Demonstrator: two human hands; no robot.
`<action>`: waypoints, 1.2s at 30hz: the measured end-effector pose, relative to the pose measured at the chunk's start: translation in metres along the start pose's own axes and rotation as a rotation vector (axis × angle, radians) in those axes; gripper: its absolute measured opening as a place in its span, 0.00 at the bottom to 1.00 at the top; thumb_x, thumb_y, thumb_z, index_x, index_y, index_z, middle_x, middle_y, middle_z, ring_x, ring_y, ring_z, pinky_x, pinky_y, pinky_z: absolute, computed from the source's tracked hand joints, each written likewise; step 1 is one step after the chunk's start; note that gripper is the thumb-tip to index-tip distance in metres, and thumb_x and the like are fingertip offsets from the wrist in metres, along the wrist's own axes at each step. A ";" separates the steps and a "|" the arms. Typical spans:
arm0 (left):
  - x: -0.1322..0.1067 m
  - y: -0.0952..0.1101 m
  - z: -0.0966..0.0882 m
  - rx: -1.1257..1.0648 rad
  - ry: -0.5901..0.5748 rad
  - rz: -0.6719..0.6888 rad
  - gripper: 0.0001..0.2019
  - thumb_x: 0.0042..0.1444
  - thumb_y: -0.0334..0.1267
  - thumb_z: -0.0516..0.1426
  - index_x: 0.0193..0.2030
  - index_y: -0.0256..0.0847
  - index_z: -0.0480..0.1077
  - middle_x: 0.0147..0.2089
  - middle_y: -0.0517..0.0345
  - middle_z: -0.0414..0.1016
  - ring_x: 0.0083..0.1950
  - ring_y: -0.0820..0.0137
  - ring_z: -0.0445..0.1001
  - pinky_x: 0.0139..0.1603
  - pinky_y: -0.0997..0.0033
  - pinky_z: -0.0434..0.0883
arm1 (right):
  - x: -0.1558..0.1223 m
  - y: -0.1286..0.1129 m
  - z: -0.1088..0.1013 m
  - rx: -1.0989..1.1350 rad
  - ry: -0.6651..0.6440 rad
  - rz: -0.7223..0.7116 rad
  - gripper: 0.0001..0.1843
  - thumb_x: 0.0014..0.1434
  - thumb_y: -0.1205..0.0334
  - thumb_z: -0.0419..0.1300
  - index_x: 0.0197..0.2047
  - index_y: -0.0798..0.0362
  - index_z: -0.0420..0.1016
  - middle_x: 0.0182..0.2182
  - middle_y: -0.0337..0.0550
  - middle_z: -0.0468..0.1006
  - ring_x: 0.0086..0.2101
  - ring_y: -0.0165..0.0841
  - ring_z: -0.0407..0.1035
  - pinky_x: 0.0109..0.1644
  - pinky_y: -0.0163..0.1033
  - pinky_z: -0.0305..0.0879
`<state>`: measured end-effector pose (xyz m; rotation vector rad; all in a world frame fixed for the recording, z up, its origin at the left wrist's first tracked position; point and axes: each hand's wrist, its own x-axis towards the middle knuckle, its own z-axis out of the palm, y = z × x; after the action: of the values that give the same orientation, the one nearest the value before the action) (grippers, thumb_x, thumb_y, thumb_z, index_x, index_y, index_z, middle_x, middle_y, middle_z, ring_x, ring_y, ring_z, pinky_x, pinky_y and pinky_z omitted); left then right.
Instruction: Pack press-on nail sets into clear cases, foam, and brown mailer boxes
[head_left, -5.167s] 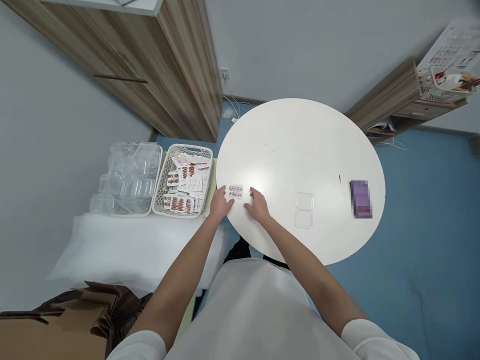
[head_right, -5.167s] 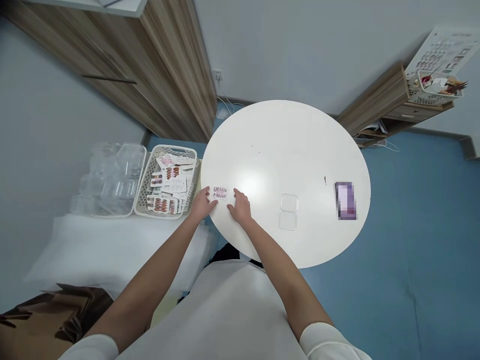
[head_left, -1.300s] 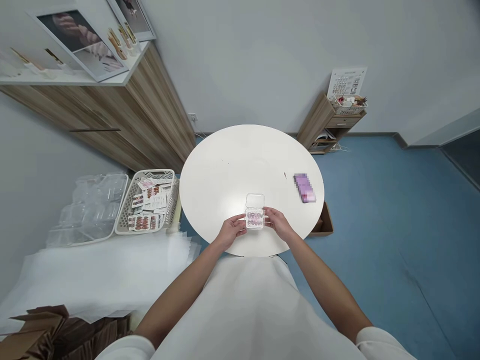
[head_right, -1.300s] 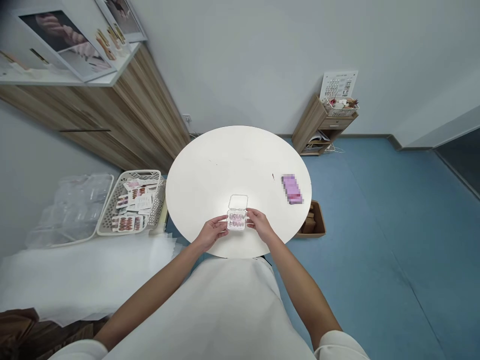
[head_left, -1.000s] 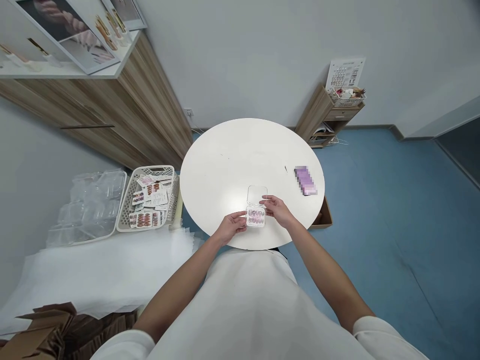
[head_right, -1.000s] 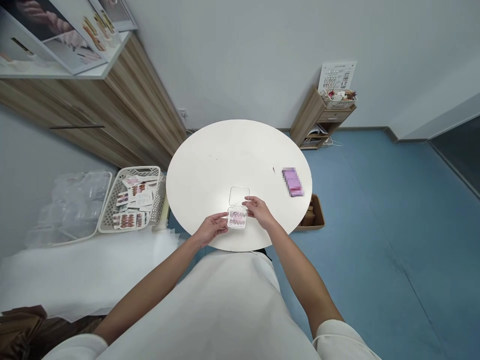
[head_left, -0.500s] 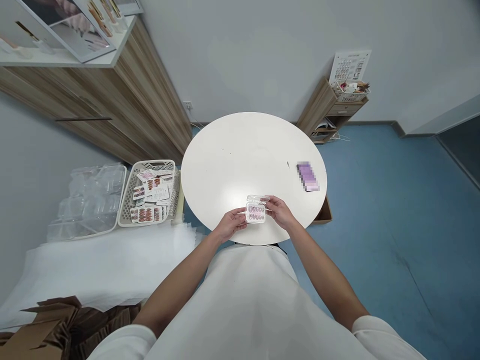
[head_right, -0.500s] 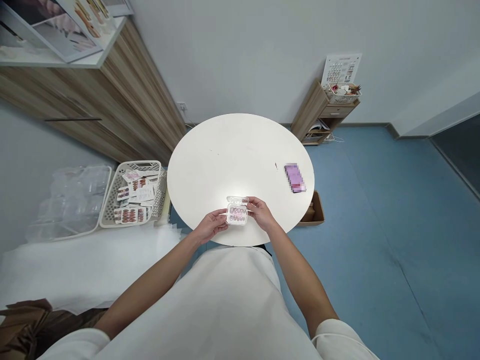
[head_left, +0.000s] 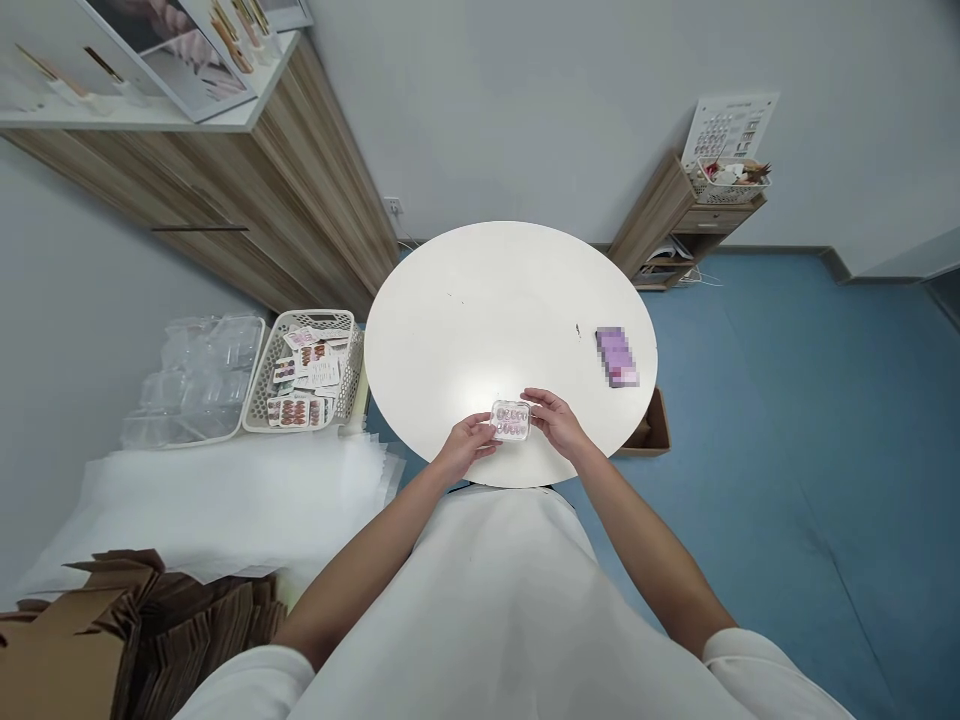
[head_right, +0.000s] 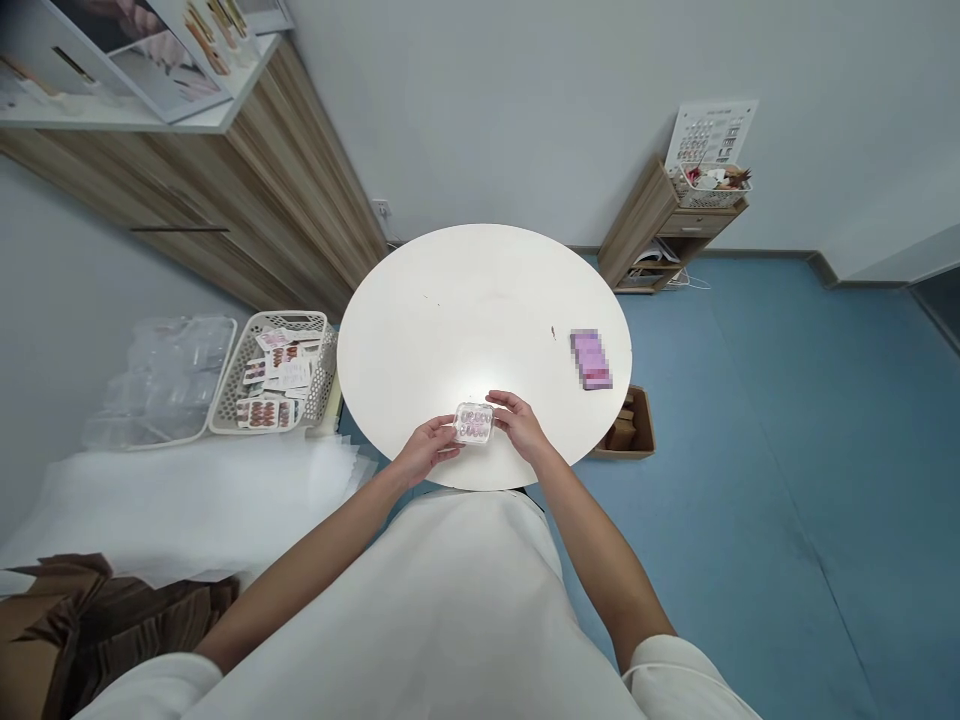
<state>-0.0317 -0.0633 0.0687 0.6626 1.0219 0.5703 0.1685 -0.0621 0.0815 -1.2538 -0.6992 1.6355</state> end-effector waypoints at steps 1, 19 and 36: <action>0.001 -0.003 0.003 0.018 0.023 0.012 0.24 0.44 0.44 0.61 0.49 0.40 0.63 0.44 0.48 0.71 0.38 0.70 0.73 0.44 0.64 0.68 | -0.001 0.000 -0.003 -0.002 -0.001 -0.003 0.18 0.45 0.61 0.60 0.42 0.47 0.71 0.48 0.43 0.69 0.46 0.35 0.65 0.45 0.40 0.64; 0.013 -0.032 0.040 0.177 0.295 0.165 0.25 0.45 0.46 0.59 0.50 0.41 0.63 0.41 0.52 0.71 0.39 0.68 0.72 0.42 0.66 0.67 | -0.015 0.025 -0.028 -0.159 0.093 0.090 0.22 0.41 0.53 0.63 0.41 0.51 0.67 0.30 0.39 0.71 0.33 0.31 0.68 0.39 0.41 0.67; 0.008 -0.034 -0.026 0.265 0.461 0.228 0.22 0.49 0.45 0.56 0.51 0.42 0.63 0.40 0.52 0.71 0.38 0.68 0.71 0.41 0.67 0.65 | 0.024 0.058 0.040 -0.378 0.058 0.109 0.19 0.47 0.53 0.57 0.43 0.49 0.60 0.35 0.41 0.70 0.33 0.31 0.66 0.39 0.40 0.63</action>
<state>-0.0475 -0.0742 0.0297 0.9141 1.4805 0.8185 0.1103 -0.0603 0.0346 -1.6256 -0.9489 1.5934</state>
